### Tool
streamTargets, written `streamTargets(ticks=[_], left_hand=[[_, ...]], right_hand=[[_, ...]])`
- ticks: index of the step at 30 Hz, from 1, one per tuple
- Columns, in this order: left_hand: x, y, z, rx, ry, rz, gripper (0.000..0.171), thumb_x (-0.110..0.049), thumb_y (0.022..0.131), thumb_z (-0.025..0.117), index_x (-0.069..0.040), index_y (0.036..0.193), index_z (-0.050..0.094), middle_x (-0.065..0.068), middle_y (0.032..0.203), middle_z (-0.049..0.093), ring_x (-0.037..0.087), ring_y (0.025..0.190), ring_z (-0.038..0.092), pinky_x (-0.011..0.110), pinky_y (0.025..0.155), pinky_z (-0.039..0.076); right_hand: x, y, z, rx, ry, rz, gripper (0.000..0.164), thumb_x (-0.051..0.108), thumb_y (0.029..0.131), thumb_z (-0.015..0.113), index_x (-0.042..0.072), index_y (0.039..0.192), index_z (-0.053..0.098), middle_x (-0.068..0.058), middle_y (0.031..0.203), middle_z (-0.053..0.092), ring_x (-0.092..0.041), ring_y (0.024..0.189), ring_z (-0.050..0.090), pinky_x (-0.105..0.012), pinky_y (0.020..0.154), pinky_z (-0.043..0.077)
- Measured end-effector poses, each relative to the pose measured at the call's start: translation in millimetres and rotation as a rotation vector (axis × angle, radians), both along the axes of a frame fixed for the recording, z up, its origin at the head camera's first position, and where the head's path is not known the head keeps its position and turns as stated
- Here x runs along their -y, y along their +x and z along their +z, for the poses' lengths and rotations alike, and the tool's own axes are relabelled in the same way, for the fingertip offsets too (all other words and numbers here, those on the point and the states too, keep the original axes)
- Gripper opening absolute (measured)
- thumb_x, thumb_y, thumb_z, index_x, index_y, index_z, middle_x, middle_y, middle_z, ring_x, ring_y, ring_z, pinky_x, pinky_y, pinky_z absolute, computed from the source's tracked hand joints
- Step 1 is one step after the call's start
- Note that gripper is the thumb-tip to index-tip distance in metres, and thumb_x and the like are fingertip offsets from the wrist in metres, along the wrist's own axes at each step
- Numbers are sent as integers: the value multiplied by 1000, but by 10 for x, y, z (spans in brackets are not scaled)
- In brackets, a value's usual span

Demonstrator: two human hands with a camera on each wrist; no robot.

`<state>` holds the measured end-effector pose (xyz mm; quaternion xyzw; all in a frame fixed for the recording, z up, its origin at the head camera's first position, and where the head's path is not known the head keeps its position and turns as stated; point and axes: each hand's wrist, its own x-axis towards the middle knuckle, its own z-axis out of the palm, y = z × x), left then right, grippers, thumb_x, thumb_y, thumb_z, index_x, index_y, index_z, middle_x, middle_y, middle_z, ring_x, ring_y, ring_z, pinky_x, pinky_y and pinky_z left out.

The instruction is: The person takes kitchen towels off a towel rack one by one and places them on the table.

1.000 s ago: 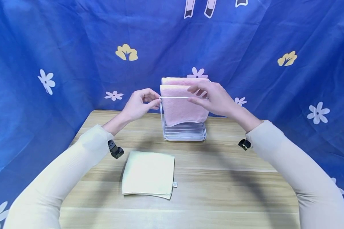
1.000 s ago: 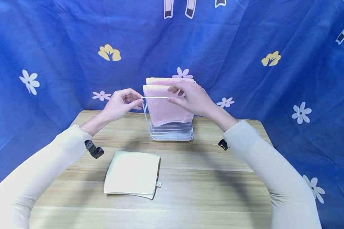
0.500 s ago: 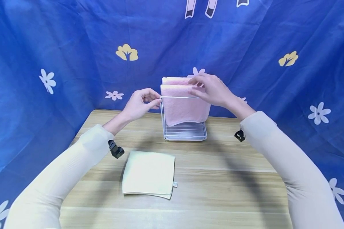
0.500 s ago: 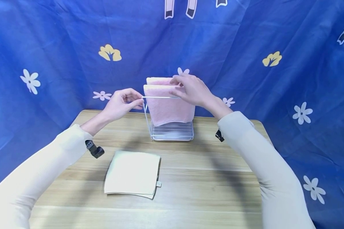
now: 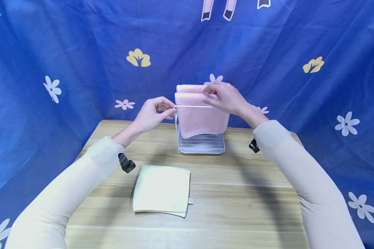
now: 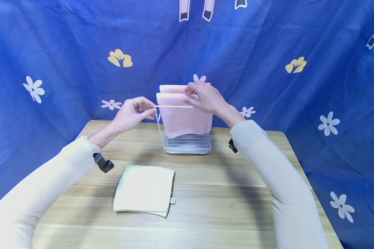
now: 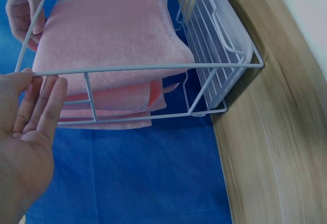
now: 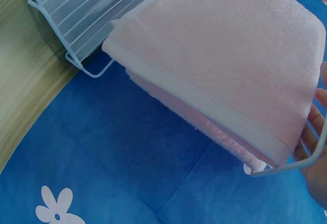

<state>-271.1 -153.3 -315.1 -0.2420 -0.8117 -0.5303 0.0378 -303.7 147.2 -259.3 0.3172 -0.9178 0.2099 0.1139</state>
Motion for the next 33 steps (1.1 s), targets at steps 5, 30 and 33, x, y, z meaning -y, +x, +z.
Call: streamTargets(ticks=[5,30,33], left_hand=[[-1,-10,-20,-6,10,0,15,-9,101,70,2,112,70,30,107,73,7,81,77,24,79,68],[-14,-17,-21,2,-12,9,18,-11,102,70,3,114,70,29,107,74,6,81,76,24,79,68],[-17,-12,-11,3,-17,6,19,-11,102,70,3,114,70,28,107,74,7,82,77,23,80,68]], right_hand=[[37,-54,-34,9,1,-21,34,30,98,77,8,123,73,-11,119,76,-27,108,70,-49,100,56],[133,-161,-83,87,-63,-38,22,31,98,77,14,112,81,-5,98,78,-21,82,57,-31,72,42],[126,-166,-95,73,-75,-38,20,31,99,76,14,109,82,-4,96,77,-21,81,56,-31,71,41]])
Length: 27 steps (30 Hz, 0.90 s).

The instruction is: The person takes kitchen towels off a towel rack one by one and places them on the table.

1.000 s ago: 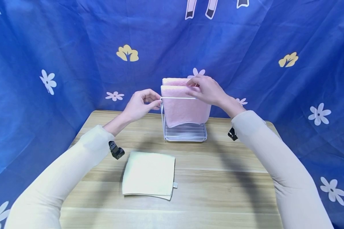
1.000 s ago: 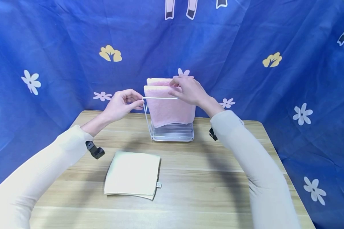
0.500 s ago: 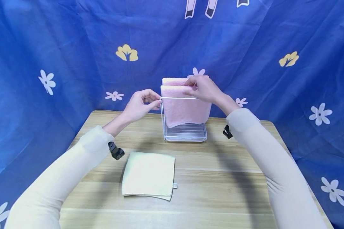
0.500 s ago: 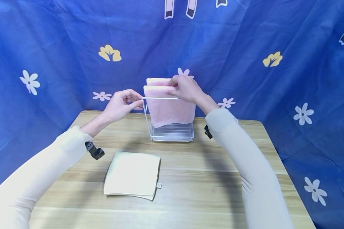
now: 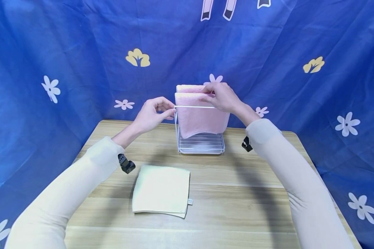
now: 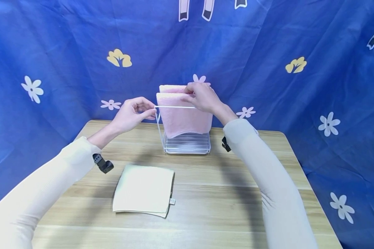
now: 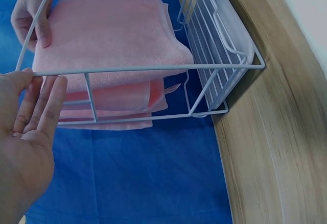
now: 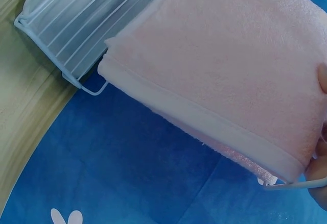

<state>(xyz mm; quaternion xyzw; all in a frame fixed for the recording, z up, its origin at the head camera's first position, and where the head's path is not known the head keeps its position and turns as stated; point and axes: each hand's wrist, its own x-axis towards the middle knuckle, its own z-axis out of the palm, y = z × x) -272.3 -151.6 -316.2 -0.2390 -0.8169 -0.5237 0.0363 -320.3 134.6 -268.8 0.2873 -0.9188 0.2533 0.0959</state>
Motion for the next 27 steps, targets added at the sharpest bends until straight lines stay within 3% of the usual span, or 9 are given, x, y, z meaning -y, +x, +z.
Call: streamTargets(ticks=[13,21,27], left_hand=[[6,7,3,-8,4,4,18,-11,102,70,3,113,70,26,105,75,9,82,78,24,79,68],[11,5,-4,-5,4,3,18,-10,102,70,4,112,69,26,105,74,6,80,76,27,79,68],[11,-3,-15,0,11,1,18,-11,102,70,4,113,69,32,108,72,5,80,76,30,80,69]], right_hand=[[-33,25,46,-91,-41,22,19,31,100,74,12,98,78,-4,83,68,-21,71,48,-31,66,37],[-61,26,108,-105,-54,5,22,29,98,76,9,107,80,-11,111,78,-24,83,54,-33,79,43],[-91,51,179,-126,-74,1,22,28,98,76,9,108,81,-11,96,72,-24,87,59,-31,75,43]])
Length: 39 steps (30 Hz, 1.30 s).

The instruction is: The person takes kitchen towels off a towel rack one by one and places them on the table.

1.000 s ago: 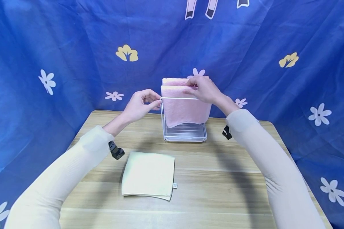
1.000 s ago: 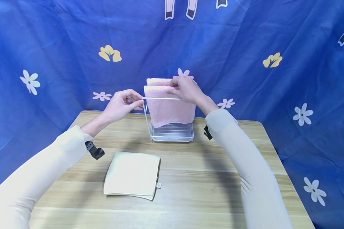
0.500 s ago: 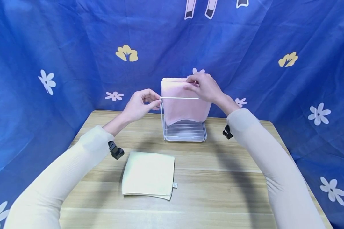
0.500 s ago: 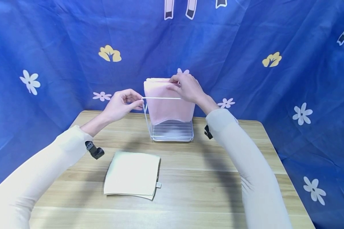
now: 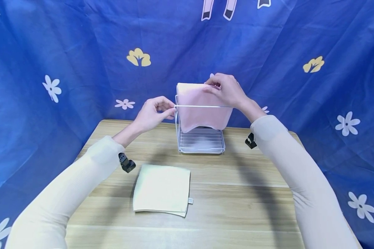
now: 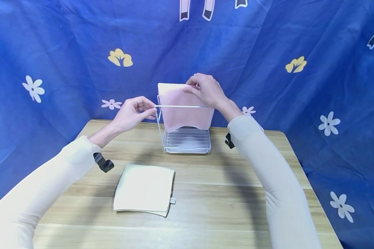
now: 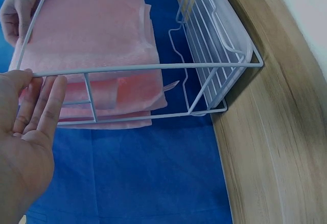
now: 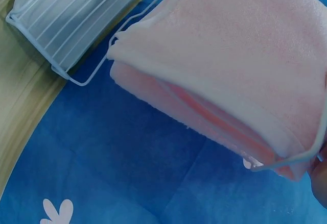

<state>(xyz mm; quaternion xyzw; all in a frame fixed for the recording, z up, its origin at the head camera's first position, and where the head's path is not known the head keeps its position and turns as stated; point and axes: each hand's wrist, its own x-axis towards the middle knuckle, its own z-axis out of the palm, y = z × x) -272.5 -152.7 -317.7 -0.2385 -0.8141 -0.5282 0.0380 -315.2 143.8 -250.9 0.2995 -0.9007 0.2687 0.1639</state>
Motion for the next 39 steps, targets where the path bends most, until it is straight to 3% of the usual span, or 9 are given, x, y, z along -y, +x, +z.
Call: streamTargets(ticks=[6,15,21,27,35,39], left_hand=[[1,-4,1,-3,-5,-2,18,-11,102,70,4,113,69,32,109,72,4,79,75,39,84,69],[5,3,3,-3,-10,2,19,-12,102,70,4,113,69,31,108,73,4,79,75,27,80,68],[4,-1,8,-1,-15,8,19,-13,102,70,3,113,70,29,107,73,4,79,75,33,81,69],[7,8,14,-1,-23,11,19,-13,102,70,2,113,70,25,105,74,6,79,76,24,78,68],[-1,12,13,-5,-18,10,18,-11,102,71,3,112,70,25,104,75,5,78,76,40,83,69],[-1,26,25,-7,-15,5,19,-12,102,70,4,113,69,25,105,74,5,79,76,30,81,69]], right_hand=[[-27,28,80,-10,-15,-7,22,27,99,76,8,109,80,-12,98,72,-26,90,63,-33,80,49],[-72,43,193,-34,-48,7,22,25,98,77,6,108,79,-14,100,74,-25,91,66,-32,82,52],[-108,51,275,-67,-69,-5,21,23,98,78,4,106,79,-15,96,72,-22,86,63,-26,78,48],[-138,52,349,-98,-91,-16,22,23,97,78,3,106,79,-13,90,66,-19,82,57,-19,73,42],[-168,76,451,-130,-108,-28,23,24,99,77,3,107,80,-11,89,63,-18,81,55,-17,71,40],[-192,83,512,-150,-112,-35,23,24,98,78,3,107,80,-8,87,61,-15,81,54,-16,71,40]])
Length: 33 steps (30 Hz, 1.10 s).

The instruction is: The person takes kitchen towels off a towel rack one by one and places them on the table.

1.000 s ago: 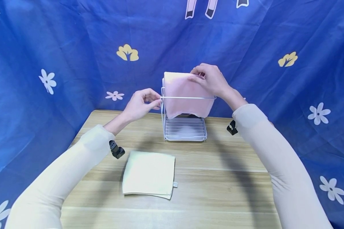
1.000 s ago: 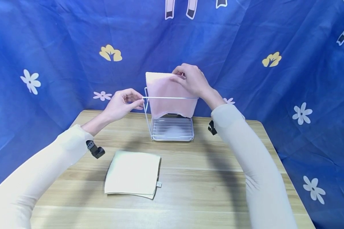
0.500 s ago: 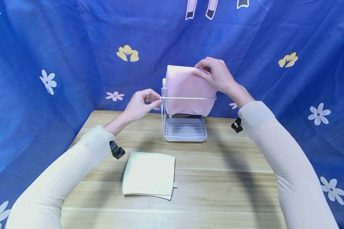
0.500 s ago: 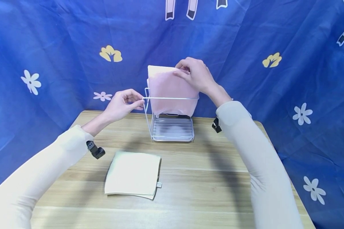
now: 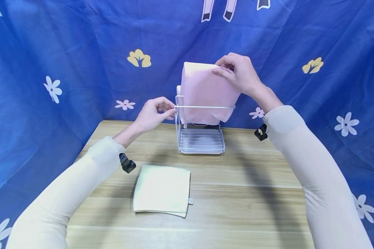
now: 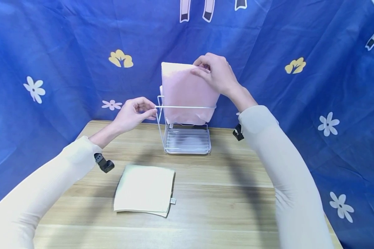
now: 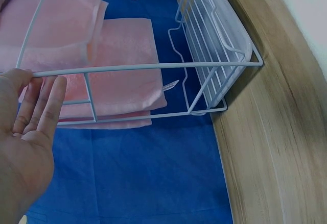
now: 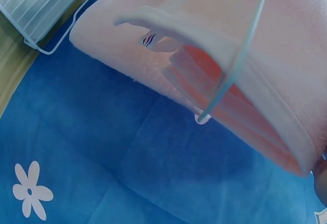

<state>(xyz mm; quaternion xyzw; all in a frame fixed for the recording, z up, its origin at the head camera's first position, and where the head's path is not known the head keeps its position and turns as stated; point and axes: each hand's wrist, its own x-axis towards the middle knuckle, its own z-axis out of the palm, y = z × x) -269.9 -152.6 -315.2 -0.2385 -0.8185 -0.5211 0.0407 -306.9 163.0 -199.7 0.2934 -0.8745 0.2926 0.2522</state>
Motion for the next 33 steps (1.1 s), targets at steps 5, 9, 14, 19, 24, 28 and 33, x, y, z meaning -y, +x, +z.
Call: streamTargets(ticks=[5,9,14,19,24,28,33], left_hand=[[6,-8,-6,-1,-1,2,19,-12,102,70,3,113,70,25,105,74,5,79,76,30,80,69],[15,-12,-6,0,-5,4,19,-13,102,70,3,113,70,24,105,74,5,79,76,28,80,68],[17,-14,-8,-1,-6,4,19,-12,102,70,3,113,70,24,105,74,5,79,76,25,78,68],[9,-11,-3,1,-10,3,20,-13,102,70,3,114,70,24,106,75,4,79,75,27,79,68],[2,-17,-1,1,-15,8,19,-13,103,70,2,114,70,23,105,75,4,79,75,23,78,67],[-2,-13,14,5,-20,9,19,-13,103,69,2,114,70,23,106,75,3,79,75,22,78,67],[-7,-26,12,10,-26,9,19,-13,103,69,2,114,69,22,106,75,4,79,75,28,80,68]], right_hand=[[-7,11,75,-16,-17,-16,23,24,97,79,3,107,80,-4,86,60,-8,79,53,-15,72,41],[2,25,136,-29,-20,-16,23,24,98,78,3,107,80,-3,85,59,-5,79,52,-15,72,40],[7,56,210,-36,-12,-20,24,25,98,77,3,107,79,-1,85,57,-4,79,51,-15,72,39],[4,91,284,-40,-12,-27,25,27,99,76,3,106,79,0,86,57,-3,80,51,-15,71,39],[-17,129,376,-48,-27,-41,25,28,99,76,5,107,80,4,85,55,-1,79,51,-14,70,39],[-39,154,461,-54,-40,-65,25,30,99,75,7,109,81,9,85,55,0,78,50,-15,68,38],[-70,166,545,-58,-39,-91,25,31,99,75,9,112,81,16,86,55,2,79,50,-14,69,38]])
